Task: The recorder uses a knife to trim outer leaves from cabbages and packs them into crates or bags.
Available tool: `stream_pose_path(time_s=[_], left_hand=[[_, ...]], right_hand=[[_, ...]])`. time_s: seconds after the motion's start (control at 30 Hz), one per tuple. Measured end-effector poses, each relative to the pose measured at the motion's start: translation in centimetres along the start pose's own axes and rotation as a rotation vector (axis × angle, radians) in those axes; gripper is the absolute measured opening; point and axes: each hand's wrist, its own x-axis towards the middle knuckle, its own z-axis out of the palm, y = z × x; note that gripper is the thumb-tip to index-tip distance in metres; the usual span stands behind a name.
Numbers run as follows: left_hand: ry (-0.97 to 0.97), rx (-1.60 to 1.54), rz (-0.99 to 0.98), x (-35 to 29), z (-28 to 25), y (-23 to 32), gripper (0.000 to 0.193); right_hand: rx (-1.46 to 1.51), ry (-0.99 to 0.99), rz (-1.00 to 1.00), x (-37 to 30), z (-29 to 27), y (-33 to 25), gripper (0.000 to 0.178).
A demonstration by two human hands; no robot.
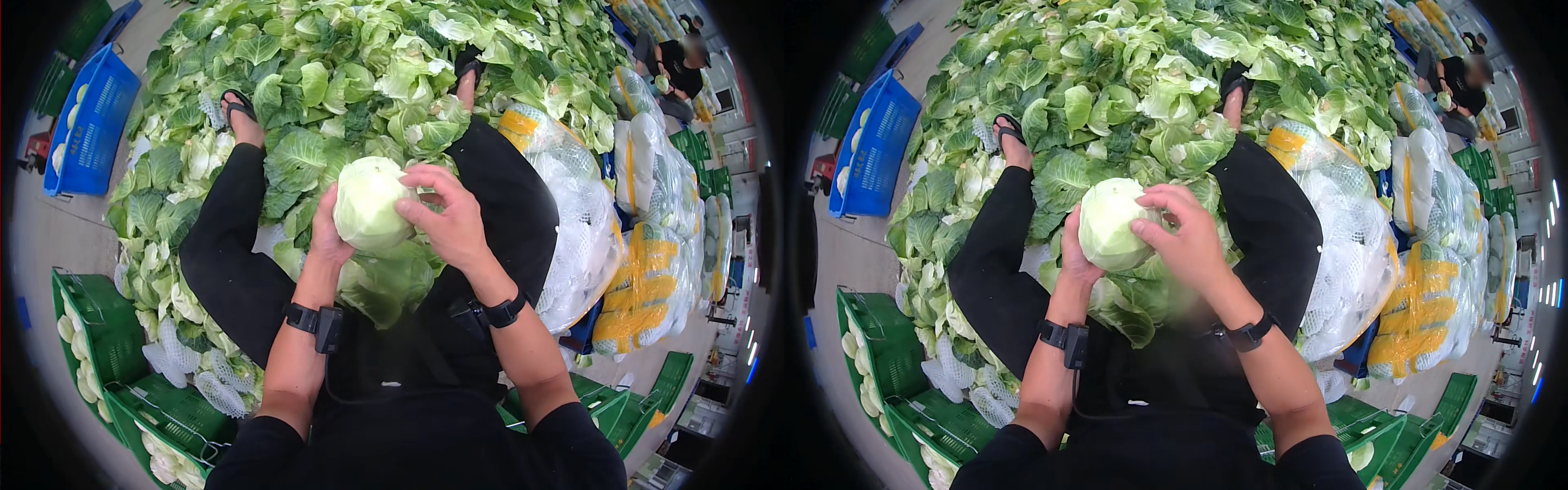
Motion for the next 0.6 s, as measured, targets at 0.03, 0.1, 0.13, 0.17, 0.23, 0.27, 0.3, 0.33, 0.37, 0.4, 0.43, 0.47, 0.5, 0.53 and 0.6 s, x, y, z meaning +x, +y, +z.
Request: stream_pose_path(time_s=[0.03,0.1,0.13,0.17,0.23,0.27,0.3,0.33,0.37,0.4,0.43,0.47,0.5,0.53,0.6], left_hand=[[-0.044,-0.004,-0.011,0.0,0.0,0.2,0.067],[-0.084,-0.008,-0.02,-0.1,0.0,0.5,0.066],[-0.059,0.052,0.009,-0.2,-0.1,0.6,0.065],[-0.035,0.111,0.038,-0.2,-0.1,0.6,0.064],[-0.024,0.14,0.059,-0.2,-0.5,0.8,0.065],[-0.014,0.167,0.078,-0.2,-0.5,0.8,0.066],[-0.014,0.165,0.077,-0.3,-0.5,0.8,0.066],[-0.065,0.232,0.103,-0.3,-0.4,1.0,0.068],[-0.115,0.301,0.131,-0.4,-0.2,1.2,0.07],[-0.112,0.301,0.131,-0.5,-0.1,1.3,0.07],[-0.103,0.328,0.155,-0.6,0.0,1.4,0.071],[-0.094,0.355,0.179,-0.6,0.1,1.5,0.073],[-0.091,0.355,0.18,-0.7,0.1,1.5,0.073],[-0.097,0.353,0.2,-0.8,0.2,1.6,0.071],[-0.102,0.352,0.223,-0.7,0.1,1.7,0.069]], right_hand=[[-0.003,0.022,-0.018,-0.1,-0.1,0.0,0.033],[-0.022,0.018,-0.033,-0.2,-0.5,-0.1,0.03],[-0.042,0.016,-0.05,-0.2,-0.7,-0.2,0.028],[-0.042,0.016,-0.049,-0.3,-0.9,-0.3,0.028],[0.21,-0.04,0.258,-0.3,-1.1,-0.3,0.022],[0.208,-0.039,0.26,-0.2,-1.3,-0.5,0.022],[0.316,-0.096,0.263,0.1,-1.5,-0.8,0.019],[0.423,-0.152,0.265,0.3,-1.6,-1.1,0.016],[0.424,-0.154,0.267,0.2,-1.6,-1.3,0.016],[0.284,-0.15,0.255,0.1,-1.5,-1.5,0.015],[0.144,-0.146,0.241,0.0,-1.4,-1.7,0.014],[0.144,-0.149,0.242,-0.1,-1.4,-1.9,0.014],[0.065,-0.14,0.166,-0.2,-1.4,-2.0,0.013],[-0.013,-0.131,0.089,-0.3,-1.4,-2.1,0.012],[0.005,-0.225,0.056,-0.6,-2.2,-2.1,0.013]])
